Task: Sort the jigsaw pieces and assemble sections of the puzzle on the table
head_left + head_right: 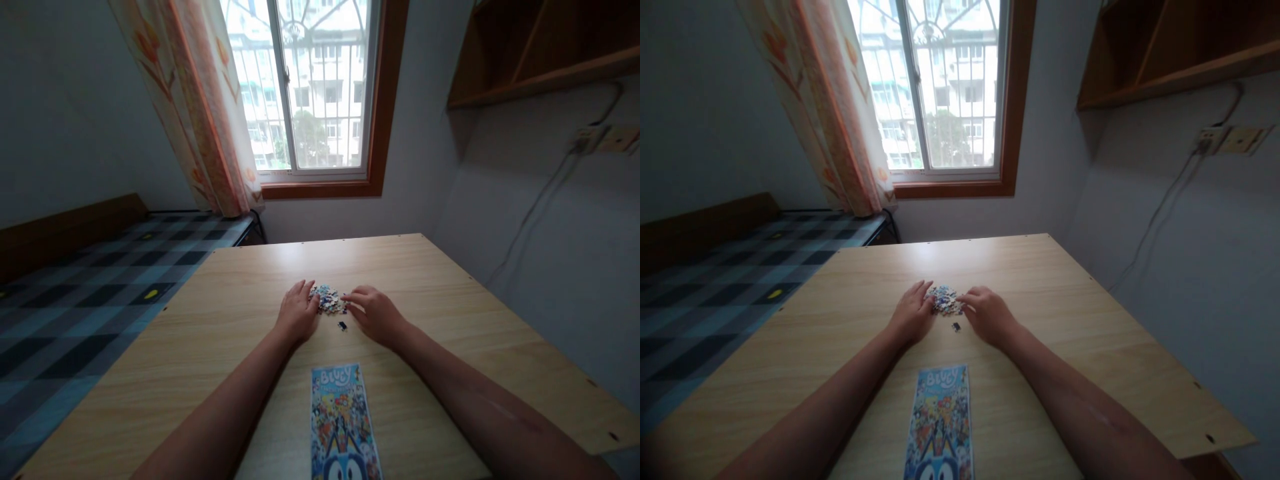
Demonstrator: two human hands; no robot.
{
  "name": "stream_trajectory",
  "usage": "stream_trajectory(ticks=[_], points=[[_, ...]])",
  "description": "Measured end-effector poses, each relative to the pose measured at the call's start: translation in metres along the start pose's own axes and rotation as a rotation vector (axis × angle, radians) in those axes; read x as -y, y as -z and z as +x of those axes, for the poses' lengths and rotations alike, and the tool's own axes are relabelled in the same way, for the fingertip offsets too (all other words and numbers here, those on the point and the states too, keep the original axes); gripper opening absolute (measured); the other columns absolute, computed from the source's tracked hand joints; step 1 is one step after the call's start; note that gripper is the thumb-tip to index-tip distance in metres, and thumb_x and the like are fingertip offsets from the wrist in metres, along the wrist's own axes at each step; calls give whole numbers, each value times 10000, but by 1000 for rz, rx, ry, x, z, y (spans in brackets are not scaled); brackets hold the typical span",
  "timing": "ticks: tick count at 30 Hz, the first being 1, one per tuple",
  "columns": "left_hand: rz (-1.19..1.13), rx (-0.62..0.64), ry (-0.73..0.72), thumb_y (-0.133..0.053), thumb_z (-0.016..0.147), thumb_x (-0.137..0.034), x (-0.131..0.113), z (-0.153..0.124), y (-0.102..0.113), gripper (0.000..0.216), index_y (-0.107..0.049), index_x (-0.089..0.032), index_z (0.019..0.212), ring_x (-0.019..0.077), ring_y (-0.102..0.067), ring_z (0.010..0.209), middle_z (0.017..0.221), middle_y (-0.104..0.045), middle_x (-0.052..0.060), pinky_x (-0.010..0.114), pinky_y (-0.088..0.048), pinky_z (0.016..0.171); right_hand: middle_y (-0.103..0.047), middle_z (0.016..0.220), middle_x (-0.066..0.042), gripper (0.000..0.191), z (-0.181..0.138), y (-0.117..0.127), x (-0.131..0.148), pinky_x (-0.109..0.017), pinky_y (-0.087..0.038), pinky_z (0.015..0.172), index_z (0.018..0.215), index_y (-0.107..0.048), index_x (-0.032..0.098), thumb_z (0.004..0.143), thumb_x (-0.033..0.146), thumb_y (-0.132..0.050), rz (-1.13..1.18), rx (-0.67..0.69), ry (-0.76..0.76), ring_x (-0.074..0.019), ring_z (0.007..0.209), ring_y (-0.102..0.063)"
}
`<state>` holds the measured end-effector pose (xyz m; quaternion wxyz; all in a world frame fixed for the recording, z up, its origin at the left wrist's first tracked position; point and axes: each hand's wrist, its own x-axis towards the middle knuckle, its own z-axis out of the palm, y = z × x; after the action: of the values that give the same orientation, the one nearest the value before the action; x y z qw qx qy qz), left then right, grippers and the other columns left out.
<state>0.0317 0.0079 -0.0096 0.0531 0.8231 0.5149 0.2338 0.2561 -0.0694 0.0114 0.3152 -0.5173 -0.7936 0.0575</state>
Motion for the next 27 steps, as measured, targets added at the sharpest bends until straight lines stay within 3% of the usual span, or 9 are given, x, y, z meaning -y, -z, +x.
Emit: stream_trajectory(ticks=[3, 6, 8, 13, 21, 24, 27], points=[[47, 42, -66, -480, 939, -543, -9, -6, 5, 620, -493, -186, 1445, 332, -343, 1428, 1535, -409, 174, 544, -255, 1167, -653, 1191, -77, 329, 0, 6, -16, -322, -421, 1041, 1240, -671, 223, 928, 251, -572, -16, -96, -78, -189, 1129, -558], [94, 119, -199, -564, 851, -655, -19, -14, 11, 767, -433, -253, 1491, 349, -223, 1483, 1592, -320, 147, 603, -143, 1183, -582, 1345, -113, 494, -1, 5, -34, -370, -367, 1130, 1377, -573, 153, 900, 279, -599, -67, -18, -171, -224, 1254, -506], [112, 175, -242, -593, 804, -699, -25, -15, 15, 843, -408, -275, 1508, 362, -191, 1492, 1607, -290, 140, 629, -106, 1179, -537, 1403, -135, 506, 0, 1, -42, -403, -338, 1157, 1385, -569, 129, 910, 302, -578, -118, 76, -213, -254, 1313, -471], [116, 269, -254, -605, 761, -742, -34, -4, 14, 913, -372, -304, 1528, 387, -170, 1493, 1623, -246, 139, 683, -106, 1153, -512, 1450, -65, 387, 5, -7, -39, -547, -267, 1157, 1295, -658, 301, 948, 419, -531, -152, 171, -245, -316, 1387, -404], [53, 279, -323, -608, 793, -700, -36, 8, 4, 758, -510, -314, 1438, 409, -292, 1442, 1545, -414, 117, 707, -173, 1128, -516, 1450, -18, 335, 4, -6, -37, -628, -188, 1144, 1261, -659, 402, 951, 435, -536, -52, 229, -179, -329, 1414, -373], [-21, 218, -391, -634, 844, -564, -32, 7, 2, 552, -620, -294, 1326, 351, -413, 1377, 1447, -531, 101, 599, -264, 1154, -568, 1394, -45, 316, 3, -7, -40, -588, -222, 1148, 1218, -697, 356, 947, 404, -541, -5, 189, -153, -301, 1374, -430], [-122, 170, -447, -602, 900, -454, -28, 7, -1, 386, -692, -261, 1222, 281, -520, 1283, 1338, -612, 100, 461, -364, 1136, -645, 1270, -64, 271, 4, -8, -44, -463, -322, 1118, 1119, -748, 292, 921, 360, -577, 48, 101, -132, -235, 1251, -540]])
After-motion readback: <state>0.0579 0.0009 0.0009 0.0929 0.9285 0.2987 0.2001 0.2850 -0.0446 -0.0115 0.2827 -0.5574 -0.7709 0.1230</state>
